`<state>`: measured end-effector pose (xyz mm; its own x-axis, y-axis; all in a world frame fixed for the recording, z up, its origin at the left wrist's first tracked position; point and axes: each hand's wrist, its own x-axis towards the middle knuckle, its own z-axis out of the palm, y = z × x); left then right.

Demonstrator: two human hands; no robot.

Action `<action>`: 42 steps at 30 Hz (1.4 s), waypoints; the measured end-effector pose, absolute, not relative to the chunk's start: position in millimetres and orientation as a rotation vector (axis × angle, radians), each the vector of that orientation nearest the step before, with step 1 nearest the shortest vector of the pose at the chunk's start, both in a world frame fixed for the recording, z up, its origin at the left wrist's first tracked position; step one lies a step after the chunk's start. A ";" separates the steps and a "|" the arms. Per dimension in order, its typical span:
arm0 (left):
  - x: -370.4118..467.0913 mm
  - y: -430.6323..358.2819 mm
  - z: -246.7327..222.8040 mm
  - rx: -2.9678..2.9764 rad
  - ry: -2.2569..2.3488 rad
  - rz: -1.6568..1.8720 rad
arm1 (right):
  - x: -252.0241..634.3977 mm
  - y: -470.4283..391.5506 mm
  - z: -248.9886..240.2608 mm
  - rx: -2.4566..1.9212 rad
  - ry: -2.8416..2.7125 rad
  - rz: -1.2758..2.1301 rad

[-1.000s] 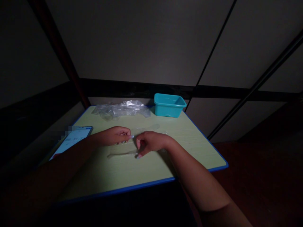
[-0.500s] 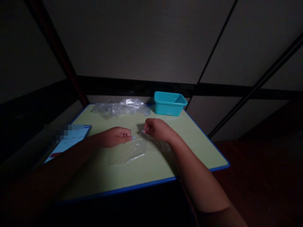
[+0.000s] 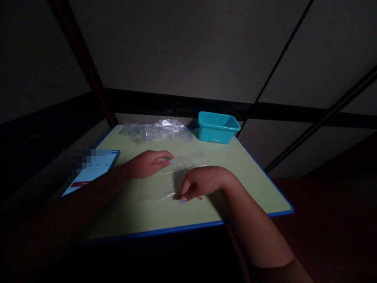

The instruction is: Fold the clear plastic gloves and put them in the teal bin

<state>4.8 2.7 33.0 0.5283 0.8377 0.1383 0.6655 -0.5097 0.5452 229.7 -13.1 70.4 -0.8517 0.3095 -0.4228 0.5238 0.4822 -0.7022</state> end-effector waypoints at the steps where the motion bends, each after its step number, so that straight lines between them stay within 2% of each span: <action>1: 5.8 0.7 31.9 2.416 1.257 0.514 | 229.0 -13.1 70.4 0.707 2.497 -1.268; 7: 13.2 -11.8 22.2 2.808 1.348 0.447 | 227.6 -14.0 74.0 0.692 2.498 -1.189; 12: 12.8 -13.3 13.5 2.773 1.295 0.262 | 231.2 -7.2 74.2 0.785 2.558 -1.202; 17: 12.1 -12.3 11.5 2.745 1.268 0.159 | 230.4 1.4 70.6 0.979 2.721 -1.010; 23: 14.6 -14.6 17.0 2.698 1.255 0.077 | 225.6 0.4 63.9 0.880 2.707 -1.081; 28: 11.6 -11.2 20.7 2.687 1.390 0.168 | 221.6 -4.4 64.2 0.803 2.692 -1.114; 32: 6.4 -6.8 19.8 2.699 1.456 0.152 | 217.0 -6.4 63.9 0.891 2.797 -0.981; 42: 8.8 -7.6 9.9 2.711 1.165 -0.042 | 210.2 4.9 44.8 0.877 2.893 -0.720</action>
<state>8.8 -7.6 9.9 0.6906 0.7162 -0.1006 0.7215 -0.6729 0.1632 210.2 4.9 44.8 -0.8403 0.5172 -0.1624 0.5330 0.7334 -0.4219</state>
